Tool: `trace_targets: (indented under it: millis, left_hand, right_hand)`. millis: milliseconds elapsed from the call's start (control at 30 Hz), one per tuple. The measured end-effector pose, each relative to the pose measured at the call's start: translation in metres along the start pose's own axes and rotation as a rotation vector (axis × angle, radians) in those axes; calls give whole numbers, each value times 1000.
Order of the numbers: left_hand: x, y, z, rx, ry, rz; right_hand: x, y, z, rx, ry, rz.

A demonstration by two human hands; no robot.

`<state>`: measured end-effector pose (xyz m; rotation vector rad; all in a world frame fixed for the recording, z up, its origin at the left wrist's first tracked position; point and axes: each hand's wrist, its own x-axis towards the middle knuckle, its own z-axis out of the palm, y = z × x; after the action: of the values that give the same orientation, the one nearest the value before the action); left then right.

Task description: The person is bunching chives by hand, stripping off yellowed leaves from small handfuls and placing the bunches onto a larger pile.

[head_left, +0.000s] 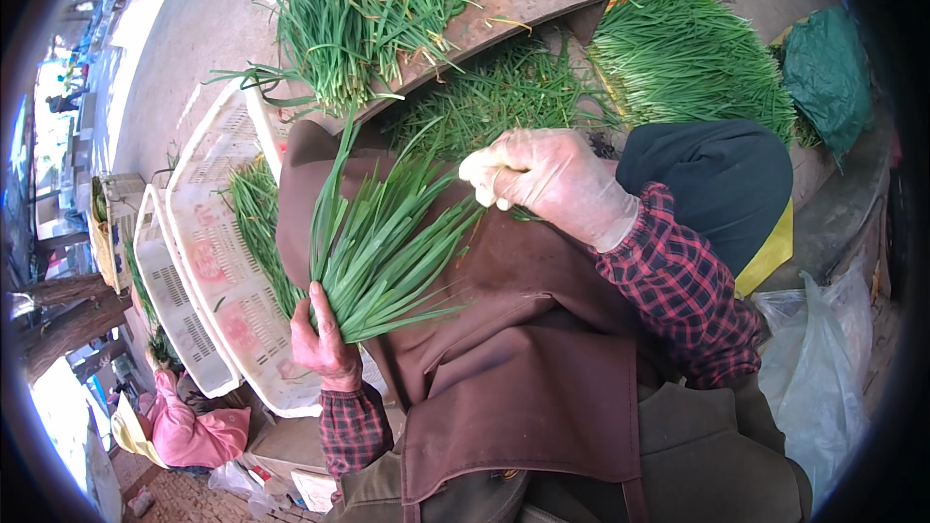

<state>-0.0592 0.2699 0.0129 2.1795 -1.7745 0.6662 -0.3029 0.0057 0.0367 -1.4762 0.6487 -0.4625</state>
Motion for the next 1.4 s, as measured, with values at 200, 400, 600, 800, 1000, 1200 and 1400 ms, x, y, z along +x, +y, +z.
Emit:
trace_targets:
  millis: [200, 400, 600, 800, 1000, 1200, 1400]
  left_hand:
    - [-3, 0, 1, -3, -24, 25]
    - [-4, 2, 0, -6, -45, 26]
    - [-1, 5, -2, -132, -105, -6]
    - [-4, 0, -25, -1091, -318, -904]
    - [24, 17, -54, -1725, -682, -1507]
    - [10, 23, -50, -1832, -775, -1526]
    - [6, 26, -49, -1841, -813, -1547]
  right_hand:
    - [18, 32, 43, -542, -91, -218]
    - [23, 38, 64, -676, -107, -318]
    - [22, 18, 63, 333, 41, 277]
    - [26, -3, 10, 220, 449, 94]
    - [22, 23, -13, 219, 326, 287]
    - [20, 53, -3, -31, 331, -21]
    - [30, 29, 5, -411, 141, -477]
